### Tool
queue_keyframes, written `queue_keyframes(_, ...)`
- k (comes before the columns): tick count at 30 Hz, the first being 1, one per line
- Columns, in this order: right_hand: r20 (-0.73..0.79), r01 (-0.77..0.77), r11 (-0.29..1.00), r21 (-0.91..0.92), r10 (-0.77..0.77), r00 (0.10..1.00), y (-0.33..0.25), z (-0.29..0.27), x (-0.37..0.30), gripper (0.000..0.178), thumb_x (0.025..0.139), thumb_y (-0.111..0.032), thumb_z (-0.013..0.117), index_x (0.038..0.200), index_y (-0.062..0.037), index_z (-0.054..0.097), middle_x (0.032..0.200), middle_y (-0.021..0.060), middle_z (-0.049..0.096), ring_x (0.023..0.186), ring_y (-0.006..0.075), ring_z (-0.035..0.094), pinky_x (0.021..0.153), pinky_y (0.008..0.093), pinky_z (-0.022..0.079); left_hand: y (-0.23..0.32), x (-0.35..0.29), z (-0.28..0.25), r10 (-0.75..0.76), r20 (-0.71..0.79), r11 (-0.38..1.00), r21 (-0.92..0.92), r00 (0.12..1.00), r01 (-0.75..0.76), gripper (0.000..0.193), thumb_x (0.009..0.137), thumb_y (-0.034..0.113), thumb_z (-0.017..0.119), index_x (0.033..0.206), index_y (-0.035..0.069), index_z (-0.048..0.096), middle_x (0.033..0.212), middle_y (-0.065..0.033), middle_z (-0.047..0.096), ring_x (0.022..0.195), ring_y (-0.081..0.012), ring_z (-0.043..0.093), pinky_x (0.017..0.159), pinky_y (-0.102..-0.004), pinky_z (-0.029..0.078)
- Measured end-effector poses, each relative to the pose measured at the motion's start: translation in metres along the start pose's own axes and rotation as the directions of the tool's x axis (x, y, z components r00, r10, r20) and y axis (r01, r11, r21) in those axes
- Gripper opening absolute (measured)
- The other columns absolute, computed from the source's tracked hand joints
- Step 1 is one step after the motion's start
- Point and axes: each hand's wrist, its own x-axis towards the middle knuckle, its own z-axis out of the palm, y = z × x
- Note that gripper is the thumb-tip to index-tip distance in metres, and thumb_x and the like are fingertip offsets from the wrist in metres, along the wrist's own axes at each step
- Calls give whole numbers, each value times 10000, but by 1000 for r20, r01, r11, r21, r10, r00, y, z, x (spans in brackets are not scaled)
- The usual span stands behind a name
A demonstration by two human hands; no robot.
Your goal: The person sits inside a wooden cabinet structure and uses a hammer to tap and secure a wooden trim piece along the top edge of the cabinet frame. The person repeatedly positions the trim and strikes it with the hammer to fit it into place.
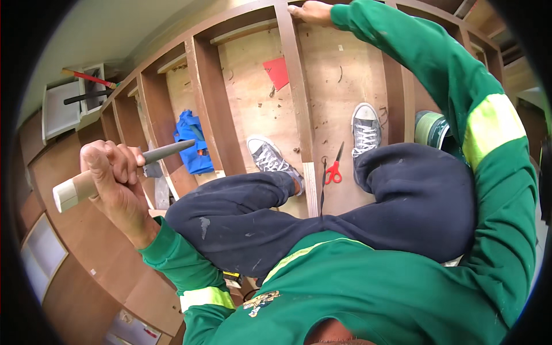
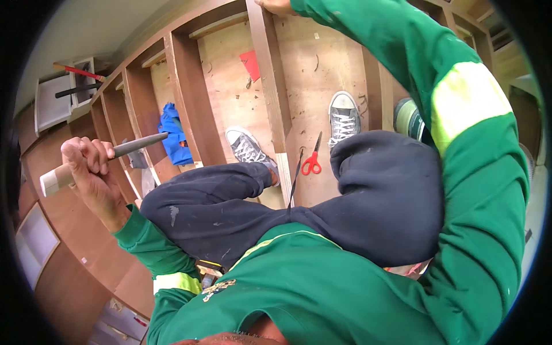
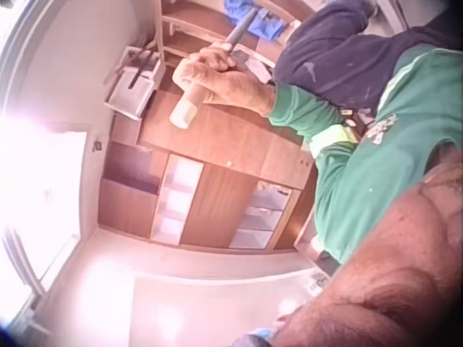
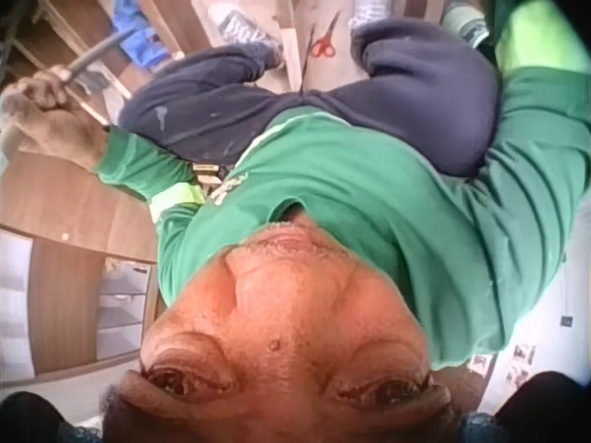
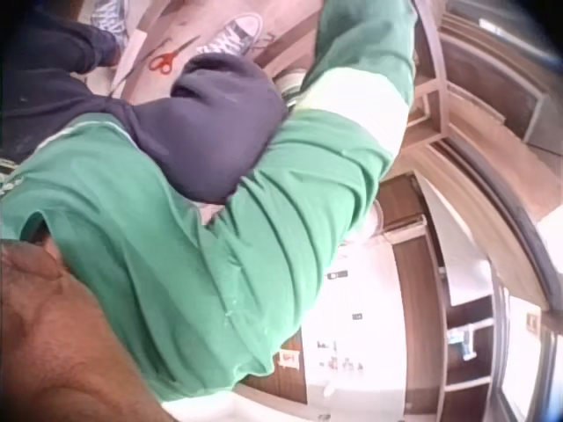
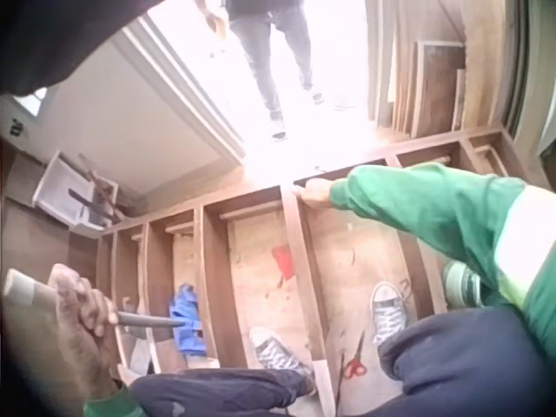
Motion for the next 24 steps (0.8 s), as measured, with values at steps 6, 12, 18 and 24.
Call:
queue_keyframes(6, 104, -461, 818, -344, 521, 847, -44, 32, 17, 435, 974, -283, 479, 1237, 20, 646, 1038, 280, 689, 934, 474, 671, 892, 493, 565, -28, 18, -2, -8, 18, 993, -118, 1000, 10, 351, 1037, 363, 613, 896, 49, 544, 637, 49, 302, 534, -57, 304, 572, -263, 381)
queue_keyframes(12, -222, -687, 624, 373, 778, 587, -196, -3, -46, 436, 1031, -305, 460, 1285, 48, 431, 1248, 327, 588, 1142, 510, 584, 982, 542, 468, -14, -4, -41, 43, -31, 999, -2, 999, -43, 345, 1029, 356, 629, 910, 39, 565, 645, 47, 327, 544, -59, 343, 587, -264, 393)
queue_keyframes(18, -130, -679, 656, 329, 744, 656, -235, 11, -126, 353, 1021, -247, 509, 1192, 56, 449, 1186, 360, 585, 1082, 535, 590, 946, 581, 463, -21, -15, -54, 88, 1, 993, -74, 996, -88, 305, 1026, 329, 633, 931, 44, 581, 646, 47, 322, 548, -64, 337, 597, -272, 392)
queue_keyframes(24, -834, -403, 904, -144, 108, 540, -69, 16, -53, 513, 972, -287, 510, 1370, 37, 514, 1145, 321, 644, 1022, 518, 628, 957, 514, 531, -12, -8, -30, 138, 24, 989, -58, 990, -137, 364, 1025, 355, 630, 886, 25, 565, 641, 43, 308, 531, -59, 306, 570, -273, 399)
